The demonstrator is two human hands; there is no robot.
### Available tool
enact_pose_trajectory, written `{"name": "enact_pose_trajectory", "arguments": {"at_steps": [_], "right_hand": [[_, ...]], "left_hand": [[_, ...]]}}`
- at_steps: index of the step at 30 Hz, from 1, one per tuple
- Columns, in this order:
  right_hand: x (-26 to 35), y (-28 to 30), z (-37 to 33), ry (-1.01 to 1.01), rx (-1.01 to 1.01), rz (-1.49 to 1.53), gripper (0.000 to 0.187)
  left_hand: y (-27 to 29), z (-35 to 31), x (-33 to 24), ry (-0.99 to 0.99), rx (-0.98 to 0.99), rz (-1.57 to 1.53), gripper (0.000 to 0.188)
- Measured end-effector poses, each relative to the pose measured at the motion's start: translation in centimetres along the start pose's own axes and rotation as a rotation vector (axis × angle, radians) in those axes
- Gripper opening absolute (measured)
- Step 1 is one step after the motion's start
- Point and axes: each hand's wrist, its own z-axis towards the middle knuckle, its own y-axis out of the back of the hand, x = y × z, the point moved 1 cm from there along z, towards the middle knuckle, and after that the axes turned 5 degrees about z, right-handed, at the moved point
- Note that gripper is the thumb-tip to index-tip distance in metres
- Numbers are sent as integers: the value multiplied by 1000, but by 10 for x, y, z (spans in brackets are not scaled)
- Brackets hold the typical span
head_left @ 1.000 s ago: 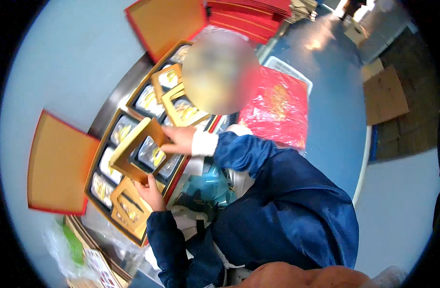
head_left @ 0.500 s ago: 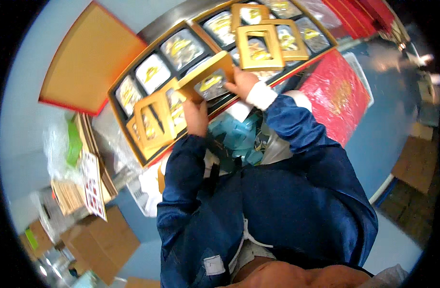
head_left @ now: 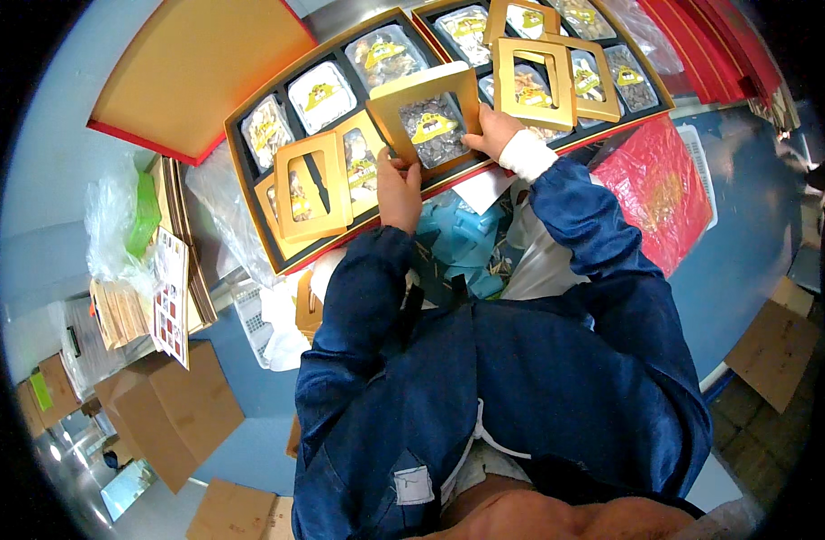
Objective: The person places small prepackaged food items into a red gift box, then closes the lid. The person repeats the process with a second box.
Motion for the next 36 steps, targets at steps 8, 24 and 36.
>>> {"name": "enact_pose_trajectory", "arguments": {"at_steps": [8, 24, 36], "right_hand": [[-15, -6, 7, 68, 46, 178, 53], [12, -8, 28, 114, 262, -481, 26], [29, 2, 126, 295, 24, -322, 38]], "left_hand": [[5, 14, 12, -118, 62, 390, 24], [3, 26, 28, -6, 299, 572, 30], [6, 33, 21, -45, 254, 511, 27]]}}
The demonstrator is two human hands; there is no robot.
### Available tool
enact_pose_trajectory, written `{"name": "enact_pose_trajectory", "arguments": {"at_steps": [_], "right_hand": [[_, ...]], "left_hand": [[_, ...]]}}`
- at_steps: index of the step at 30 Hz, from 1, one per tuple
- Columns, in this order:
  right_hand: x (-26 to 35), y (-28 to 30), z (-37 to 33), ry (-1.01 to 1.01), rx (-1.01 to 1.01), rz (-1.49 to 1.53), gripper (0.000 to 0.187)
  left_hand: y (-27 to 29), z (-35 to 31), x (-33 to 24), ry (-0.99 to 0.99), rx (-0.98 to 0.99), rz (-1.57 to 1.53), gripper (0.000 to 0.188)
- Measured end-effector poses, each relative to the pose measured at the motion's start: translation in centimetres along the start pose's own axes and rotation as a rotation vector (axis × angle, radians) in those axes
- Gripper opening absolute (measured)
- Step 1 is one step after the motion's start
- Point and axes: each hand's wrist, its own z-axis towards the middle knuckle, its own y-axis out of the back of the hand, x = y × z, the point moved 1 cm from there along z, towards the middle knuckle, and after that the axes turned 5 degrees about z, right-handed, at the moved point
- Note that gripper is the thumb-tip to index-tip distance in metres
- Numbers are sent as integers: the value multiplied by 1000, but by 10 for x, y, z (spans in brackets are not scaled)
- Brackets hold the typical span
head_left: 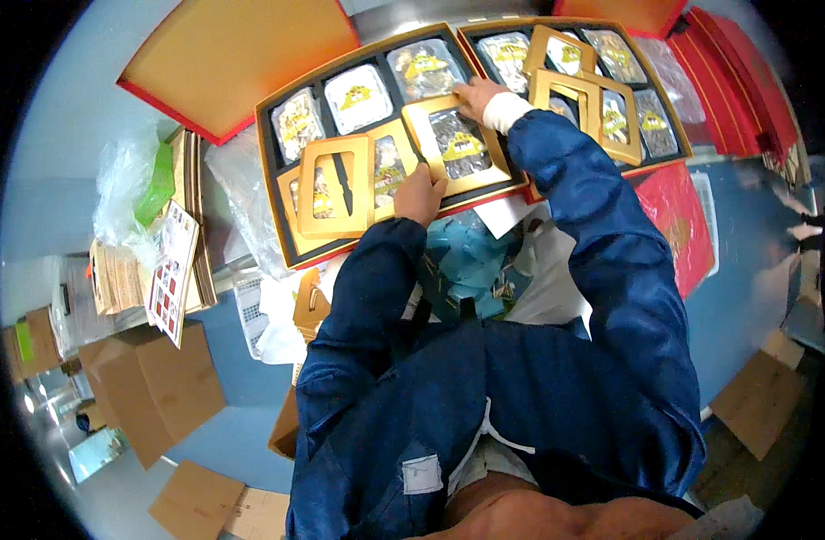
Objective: The person places small prepackaged food items into a red gift box, then closes the lid. The person repeats the process with a second box.
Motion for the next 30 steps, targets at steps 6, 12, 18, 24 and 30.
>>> {"name": "enact_pose_trajectory", "arguments": {"at_steps": [6, 12, 18, 24, 30], "right_hand": [[-6, -8, 15, -53, 23, 32, 30], [-4, -2, 17, -86, 108, -29, 34], [-2, -7, 19, -114, 122, -119, 35], [-10, 3, 23, -57, 167, -45, 45], [-13, 9, 27, -78, 313, 18, 38]], "left_hand": [[11, 48, 4, -100, -291, -84, 34], [7, 105, 25, -115, -69, 3, 39], [19, 89, -7, -75, -24, 25, 56], [16, 88, -3, -29, -7, -44, 61], [34, 92, -13, 12, 157, 22, 63]]}}
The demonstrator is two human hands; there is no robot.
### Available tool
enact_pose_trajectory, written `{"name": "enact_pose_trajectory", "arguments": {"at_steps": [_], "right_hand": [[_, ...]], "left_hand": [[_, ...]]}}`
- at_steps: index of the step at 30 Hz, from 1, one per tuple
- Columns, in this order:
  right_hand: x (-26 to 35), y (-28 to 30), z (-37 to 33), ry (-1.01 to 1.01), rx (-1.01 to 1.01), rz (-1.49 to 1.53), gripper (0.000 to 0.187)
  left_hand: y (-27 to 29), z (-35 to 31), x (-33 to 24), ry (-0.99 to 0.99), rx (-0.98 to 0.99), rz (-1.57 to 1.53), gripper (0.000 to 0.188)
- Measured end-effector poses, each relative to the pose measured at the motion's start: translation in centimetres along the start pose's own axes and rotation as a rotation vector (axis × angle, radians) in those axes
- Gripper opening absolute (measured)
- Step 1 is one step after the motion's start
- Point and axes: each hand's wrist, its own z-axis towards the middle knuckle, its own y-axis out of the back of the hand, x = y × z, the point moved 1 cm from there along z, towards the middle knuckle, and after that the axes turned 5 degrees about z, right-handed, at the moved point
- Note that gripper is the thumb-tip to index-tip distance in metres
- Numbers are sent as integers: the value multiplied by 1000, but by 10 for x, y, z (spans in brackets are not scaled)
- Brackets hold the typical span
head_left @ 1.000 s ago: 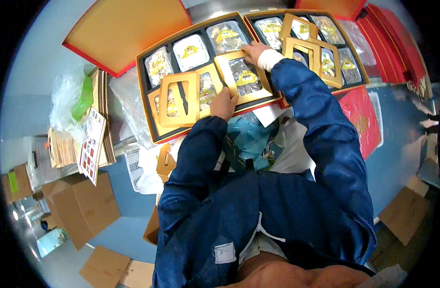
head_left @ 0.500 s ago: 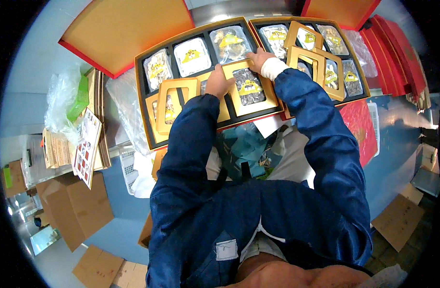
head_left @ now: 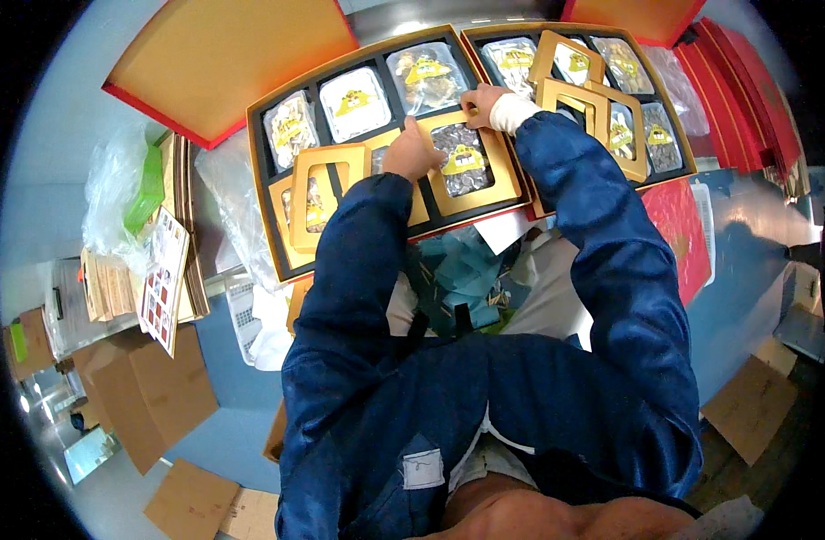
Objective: The person places small prepackaged food items into a red gift box, then closes the lid. The person repeats the process with a second box.
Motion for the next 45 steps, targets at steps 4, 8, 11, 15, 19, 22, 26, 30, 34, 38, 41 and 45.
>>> {"name": "enact_pose_trajectory", "arguments": {"at_steps": [4, 8, 11, 15, 19, 22, 26, 30, 34, 38, 41, 45], "right_hand": [[3, -7, -5, 43, -145, -90, 42], [32, -13, -25, -105, -263, -237, 45], [26, -19, -15, -103, -261, -211, 39], [16, -9, -14, 36, -156, -131, 44], [6, -6, -4, 34, -54, -118, 50], [7, -6, -4, 8, -64, -136, 51], [17, -8, -14, 17, -163, -167, 50], [31, -5, -39, -82, -215, -195, 42], [35, -15, -48, -101, -215, -236, 32], [36, -29, -45, -102, -322, -172, 30], [10, -34, -38, -77, -365, 163, 39], [-4, -38, -27, -38, -313, 252, 46]], "left_hand": [[7, 12, 2, 66, 133, -95, 69], [-1, 16, 10, -39, -15, 42, 67], [0, 17, 9, -60, -16, 4, 62], [3, 23, 24, 16, 120, -293, 49], [7, 27, 21, -31, 100, -207, 45], [6, 35, 24, -20, 118, -239, 43], [-5, 41, 28, -71, 23, -63, 44], [-6, 36, 29, -109, -39, -85, 47], [-13, 39, 35, -97, -47, -163, 48], [-19, 43, 41, -113, -105, -84, 41], [-23, 44, 44, -125, -119, -73, 40], [-12, 34, 30, -86, -55, -40, 47]]}}
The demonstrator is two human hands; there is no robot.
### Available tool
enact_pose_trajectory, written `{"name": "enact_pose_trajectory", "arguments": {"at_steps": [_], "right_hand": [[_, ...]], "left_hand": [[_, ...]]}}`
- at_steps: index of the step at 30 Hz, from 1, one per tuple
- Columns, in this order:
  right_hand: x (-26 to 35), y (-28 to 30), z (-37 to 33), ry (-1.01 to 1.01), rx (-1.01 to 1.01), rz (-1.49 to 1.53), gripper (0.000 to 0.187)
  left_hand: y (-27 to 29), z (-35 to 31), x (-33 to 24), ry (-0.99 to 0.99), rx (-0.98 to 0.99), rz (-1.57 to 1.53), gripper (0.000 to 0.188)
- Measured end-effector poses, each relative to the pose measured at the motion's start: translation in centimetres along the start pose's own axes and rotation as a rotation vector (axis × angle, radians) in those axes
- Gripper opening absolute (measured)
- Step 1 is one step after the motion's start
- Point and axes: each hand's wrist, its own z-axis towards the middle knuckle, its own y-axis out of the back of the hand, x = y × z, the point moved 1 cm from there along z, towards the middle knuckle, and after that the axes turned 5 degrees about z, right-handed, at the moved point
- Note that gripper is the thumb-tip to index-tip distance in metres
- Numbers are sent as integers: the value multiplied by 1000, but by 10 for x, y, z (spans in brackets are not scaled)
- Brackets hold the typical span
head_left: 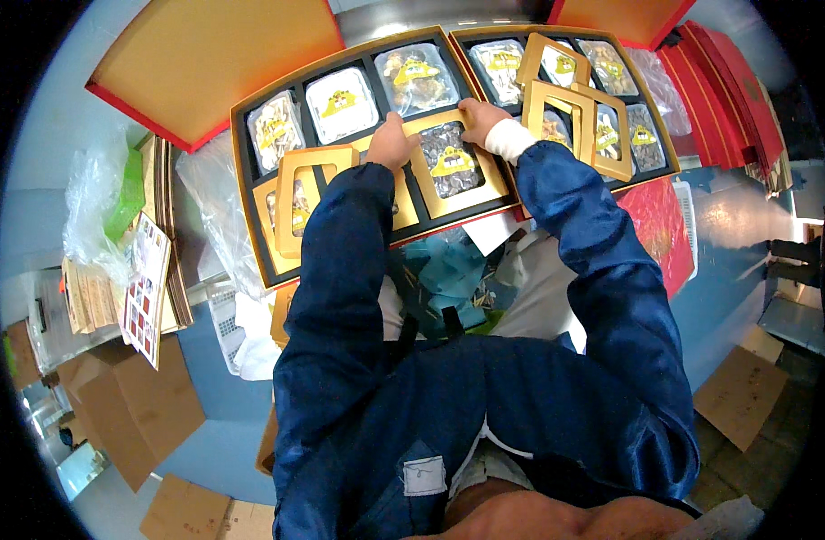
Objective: The person places small prepackaged food items into a red gift box, then closes the lid. The person repeats the process with a second box.
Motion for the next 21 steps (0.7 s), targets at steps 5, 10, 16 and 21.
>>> {"name": "enact_pose_trajectory", "arguments": {"at_steps": [5, 10, 16, 21], "right_hand": [[26, 9, 11, -126, 208, -215, 53], [21, 7, 20, -71, 181, -266, 45], [34, 16, -9, -82, 90, -263, 37], [21, 13, -58, -9, 233, -236, 48]], "left_hand": [[9, -4, 1, -3, 22, 16, 49], [7, -1, -6, 31, 20, 35, 46], [-10, -7, 0, -75, -106, 113, 43], [-5, -6, 0, -72, -65, 100, 40]]}}
